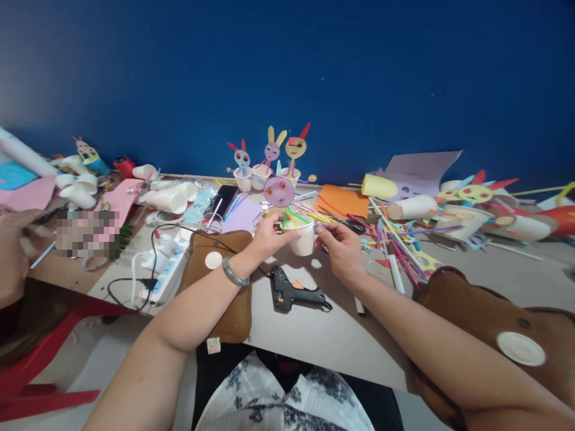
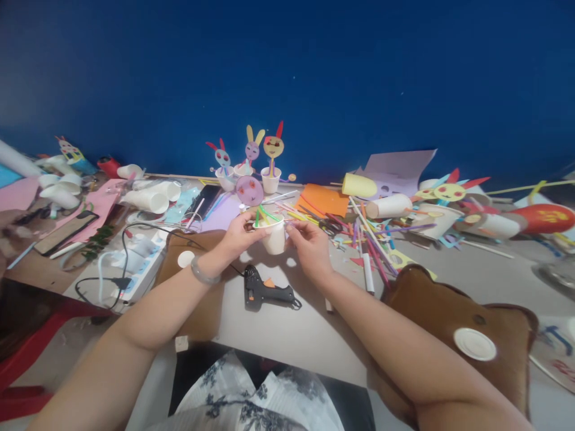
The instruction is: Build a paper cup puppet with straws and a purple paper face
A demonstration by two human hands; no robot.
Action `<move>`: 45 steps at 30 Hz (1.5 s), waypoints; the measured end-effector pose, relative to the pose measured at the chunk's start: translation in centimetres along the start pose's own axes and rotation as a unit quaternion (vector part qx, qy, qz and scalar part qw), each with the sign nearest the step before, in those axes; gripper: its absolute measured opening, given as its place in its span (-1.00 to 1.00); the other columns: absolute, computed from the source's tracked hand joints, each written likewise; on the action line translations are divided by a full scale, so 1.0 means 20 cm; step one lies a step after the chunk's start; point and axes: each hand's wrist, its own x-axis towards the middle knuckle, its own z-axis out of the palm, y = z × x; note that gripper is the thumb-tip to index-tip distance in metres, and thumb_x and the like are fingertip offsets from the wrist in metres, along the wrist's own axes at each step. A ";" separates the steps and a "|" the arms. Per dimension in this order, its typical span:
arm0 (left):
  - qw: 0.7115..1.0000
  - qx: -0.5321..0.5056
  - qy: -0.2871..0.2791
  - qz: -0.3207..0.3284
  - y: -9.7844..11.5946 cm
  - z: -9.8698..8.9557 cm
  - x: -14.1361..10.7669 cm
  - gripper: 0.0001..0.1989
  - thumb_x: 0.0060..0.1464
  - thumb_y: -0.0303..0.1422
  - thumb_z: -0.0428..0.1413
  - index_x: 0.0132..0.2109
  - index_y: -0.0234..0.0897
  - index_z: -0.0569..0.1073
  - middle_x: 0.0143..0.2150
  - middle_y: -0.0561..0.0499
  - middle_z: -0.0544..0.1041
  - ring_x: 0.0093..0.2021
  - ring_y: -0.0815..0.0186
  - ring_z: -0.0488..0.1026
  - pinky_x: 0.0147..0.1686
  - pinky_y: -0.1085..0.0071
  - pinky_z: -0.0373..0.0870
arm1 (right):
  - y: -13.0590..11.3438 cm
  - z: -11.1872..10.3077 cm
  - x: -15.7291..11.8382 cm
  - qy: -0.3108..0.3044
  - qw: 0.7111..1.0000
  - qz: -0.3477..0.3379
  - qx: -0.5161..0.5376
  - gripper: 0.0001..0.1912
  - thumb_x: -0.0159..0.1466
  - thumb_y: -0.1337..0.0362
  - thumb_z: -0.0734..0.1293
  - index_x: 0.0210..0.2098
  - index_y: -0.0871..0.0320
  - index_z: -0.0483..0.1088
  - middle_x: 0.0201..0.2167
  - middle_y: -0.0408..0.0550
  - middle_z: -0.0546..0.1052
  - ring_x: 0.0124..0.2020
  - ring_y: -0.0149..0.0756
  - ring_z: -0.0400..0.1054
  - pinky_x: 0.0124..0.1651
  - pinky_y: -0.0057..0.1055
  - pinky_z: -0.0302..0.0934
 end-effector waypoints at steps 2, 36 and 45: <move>1.000 0.000 0.002 0.004 0.00 0.00 0.00 -0.50 -0.09 -0.17 0.39 -0.05 -0.37 0.53 -0.05 -0.17 0.61 -0.11 0.21 0.54 -0.10 0.33 0.49 | 0.00 0.00 0.00 0.006 1.000 0.001 -0.005 -0.74 0.08 0.11 0.55 -0.40 0.12 0.49 -0.65 -0.23 0.46 -0.62 -0.45 0.27 -0.46 -0.46 0.21; 1.000 0.008 0.006 0.001 0.03 -0.03 0.00 -0.48 -0.14 -0.19 0.42 -0.07 -0.31 0.46 -0.01 -0.14 0.57 -0.02 0.16 0.49 0.00 0.28 0.40 | -0.02 0.01 -0.01 0.001 1.000 -0.002 -0.026 -0.76 0.12 0.10 0.51 -0.43 0.12 0.49 -0.57 -0.19 0.50 -0.60 -0.45 0.32 -0.47 -0.45 0.25; 0.998 0.055 -0.004 -0.007 0.01 -0.04 0.02 -0.45 -0.21 -0.16 0.43 -0.10 -0.31 0.47 -0.12 -0.09 0.56 -0.11 0.19 0.47 -0.05 0.31 0.35 | 0.00 0.00 0.00 -0.008 1.000 0.010 -0.019 -0.73 0.11 0.10 0.53 -0.41 0.12 0.46 -0.50 -0.15 0.59 -0.59 -0.44 0.38 -0.46 -0.46 0.27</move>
